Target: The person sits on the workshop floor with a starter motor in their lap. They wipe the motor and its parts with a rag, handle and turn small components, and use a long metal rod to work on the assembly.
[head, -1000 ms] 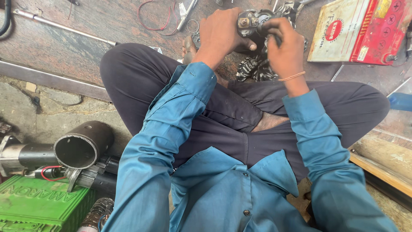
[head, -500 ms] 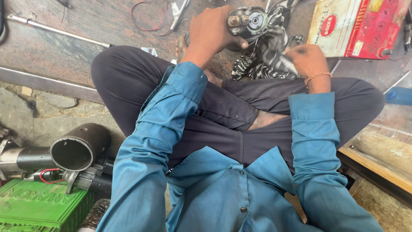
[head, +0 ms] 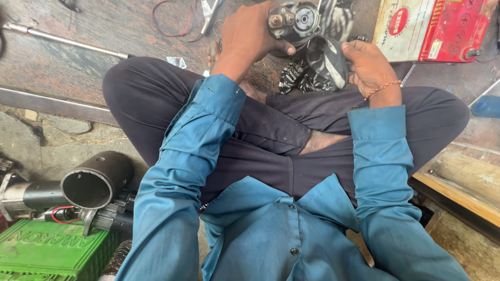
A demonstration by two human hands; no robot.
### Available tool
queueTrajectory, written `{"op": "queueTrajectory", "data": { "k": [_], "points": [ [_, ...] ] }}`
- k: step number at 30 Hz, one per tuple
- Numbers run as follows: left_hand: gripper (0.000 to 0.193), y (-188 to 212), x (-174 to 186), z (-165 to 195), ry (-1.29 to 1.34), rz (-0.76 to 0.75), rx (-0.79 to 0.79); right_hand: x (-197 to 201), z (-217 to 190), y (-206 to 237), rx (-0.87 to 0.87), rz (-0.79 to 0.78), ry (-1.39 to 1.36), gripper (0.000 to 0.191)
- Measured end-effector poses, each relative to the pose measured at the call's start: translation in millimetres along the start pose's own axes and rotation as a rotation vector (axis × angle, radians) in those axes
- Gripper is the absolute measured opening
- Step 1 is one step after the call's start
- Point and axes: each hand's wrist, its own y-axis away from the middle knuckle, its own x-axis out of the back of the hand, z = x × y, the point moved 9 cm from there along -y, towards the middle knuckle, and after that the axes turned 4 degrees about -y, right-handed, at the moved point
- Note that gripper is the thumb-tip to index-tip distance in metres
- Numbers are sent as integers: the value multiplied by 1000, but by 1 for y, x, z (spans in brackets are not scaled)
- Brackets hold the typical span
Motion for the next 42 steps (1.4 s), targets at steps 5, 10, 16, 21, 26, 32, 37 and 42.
{"op": "queueTrajectory", "data": {
  "k": [5, 10, 16, 21, 26, 32, 37, 42],
  "points": [
    [79, 0, 1, 1, -14, 45, -42, 5, 10, -10, -28, -15, -55, 11],
    [81, 0, 0, 2, -4, 36, -58, -2, 18, -16, 44, 30, 268, 40],
    [82, -1, -1, 1, -16, 31, -47, -28, 19, -14, 112, -97, 392, 62],
    [81, 0, -2, 1, -20, 23, -45, -39, 15, -12, 171, -163, 427, 58],
    [80, 1, 4, 6, 16, 48, -89, -20, 1, -11, 232, 49, 611, 40],
    [79, 3, 9, 8, 14, 69, -86, -20, -23, -1, 501, 304, 938, 13],
    [78, 4, 7, 8, 16, 52, -86, -54, -40, 5, 789, 296, 1040, 12],
    [82, 5, 7, 6, 26, 72, -83, -69, -26, 0, 547, 209, 1000, 32]
  ]
}}
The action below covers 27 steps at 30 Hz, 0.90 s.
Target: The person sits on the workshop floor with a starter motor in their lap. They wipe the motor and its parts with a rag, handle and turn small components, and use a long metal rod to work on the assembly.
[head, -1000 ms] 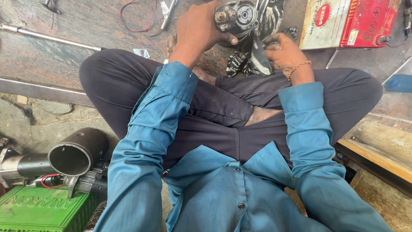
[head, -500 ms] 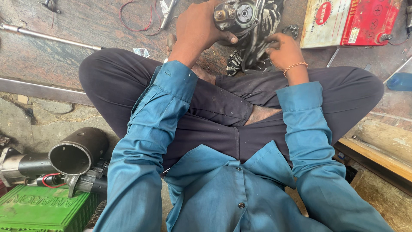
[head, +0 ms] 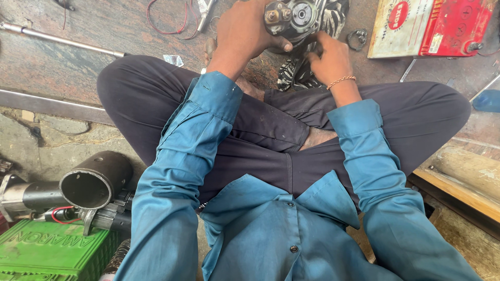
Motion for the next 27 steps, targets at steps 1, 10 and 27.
{"op": "queueTrajectory", "data": {
  "k": [1, 10, 27],
  "points": [
    [82, 0, -1, -1, -7, -4, 6, -2, -4, 1, 27, -17, 19, 34],
    [82, -1, -10, -6, -38, -19, 25, -1, 30, -3, -85, 97, 6, 30],
    [77, -1, -4, -2, 21, -40, 17, -11, 60, -18, -226, 63, -105, 26]
  ]
}}
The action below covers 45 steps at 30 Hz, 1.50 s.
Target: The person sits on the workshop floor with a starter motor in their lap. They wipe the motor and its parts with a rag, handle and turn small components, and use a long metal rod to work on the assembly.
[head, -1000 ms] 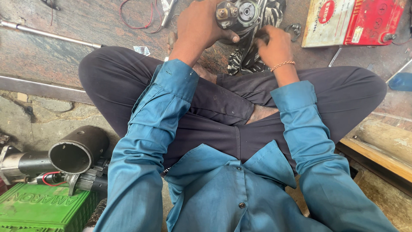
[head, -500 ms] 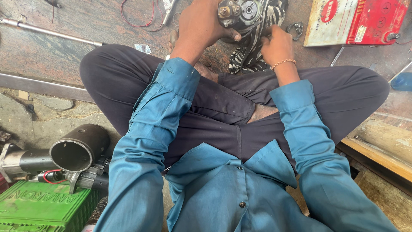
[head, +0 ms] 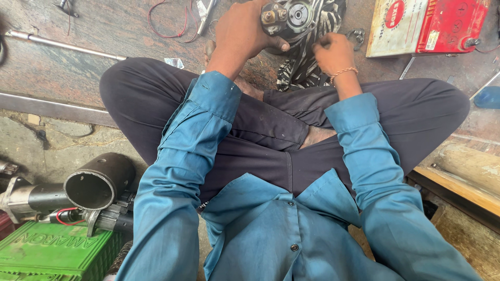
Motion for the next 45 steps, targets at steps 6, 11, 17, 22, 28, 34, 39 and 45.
{"op": "queueTrajectory", "data": {
  "k": [6, 11, 17, 22, 28, 34, 39, 45],
  "points": [
    [75, -1, -2, 0, -3, -28, 17, 5, 18, 12, -288, -57, -409, 23],
    [77, 1, 4, 4, -22, 46, -35, 2, 25, 8, -230, -199, -1014, 15],
    [80, 0, 0, 0, 0, 11, 9, 35, 11, 7, -78, -53, -1481, 15],
    [80, -1, -3, -1, -25, -16, 24, 74, -56, 31, 372, -7, -1269, 33],
    [82, -1, -4, -2, -29, -9, 18, 61, -104, 50, 494, 84, -750, 34],
    [85, -1, -3, -3, -53, -18, 31, 48, -143, 51, 709, 193, -146, 25],
    [84, -2, -4, -5, -71, -70, 89, 42, -153, 49, 759, 209, 71, 30],
    [83, -1, -5, -4, -63, -75, 89, 40, -159, 44, 877, 172, 240, 25]
  ]
}}
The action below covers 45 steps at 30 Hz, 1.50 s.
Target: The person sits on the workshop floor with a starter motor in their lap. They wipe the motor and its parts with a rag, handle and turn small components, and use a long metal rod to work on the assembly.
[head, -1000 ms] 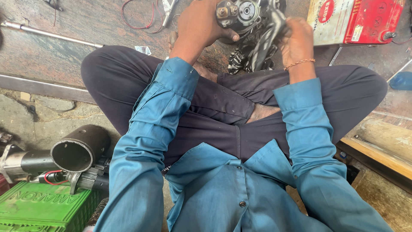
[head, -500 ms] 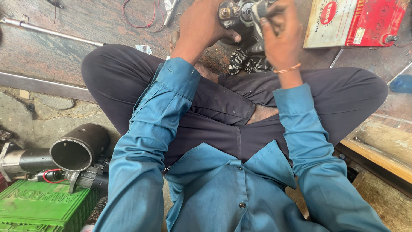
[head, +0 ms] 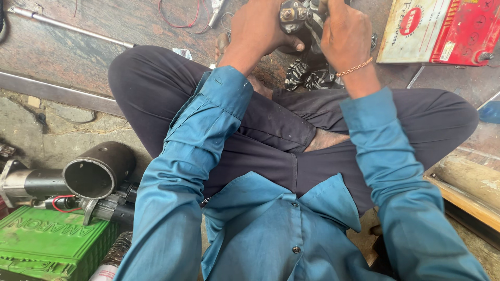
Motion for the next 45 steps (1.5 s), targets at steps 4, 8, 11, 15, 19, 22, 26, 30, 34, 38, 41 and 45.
{"op": "queueTrajectory", "data": {
  "k": [4, 8, 11, 15, 19, 22, 26, 30, 34, 38, 41, 45],
  "points": [
    [83, -1, 0, 0, 2, 18, -1, -3, 3, -3, 93, -74, 0, 26],
    [82, -2, 1, 0, -24, 23, 7, -3, -1, -3, 234, -141, -5, 27],
    [78, -3, -2, -1, 10, -33, 26, -1, 2, -10, 264, -230, 47, 29],
    [82, -4, 0, -1, -3, -17, 15, 10, -9, -20, 339, -139, 97, 30],
    [83, -5, 0, -1, 8, 26, -17, 3, -11, -11, 116, -117, 206, 32],
    [84, -4, 1, -1, 17, 49, -39, 4, -8, -1, -14, -99, 206, 40],
    [84, -4, 6, 2, 26, 93, -56, 13, 2, 5, -159, -29, 144, 39],
    [77, -4, 3, 1, 17, 28, -30, 14, 1, 11, -216, 50, 39, 34],
    [74, -3, 3, 1, 19, 31, -32, 13, -2, 12, -226, 67, 28, 39],
    [79, -4, 8, 5, 15, 103, -69, 19, -5, 8, -197, 40, -62, 33],
    [80, -5, 1, 0, 1, 32, -25, 27, -17, 5, -112, 58, -175, 30],
    [82, -3, 6, 4, 1, 97, -70, 27, -23, -1, -64, 23, -67, 38]
  ]
}}
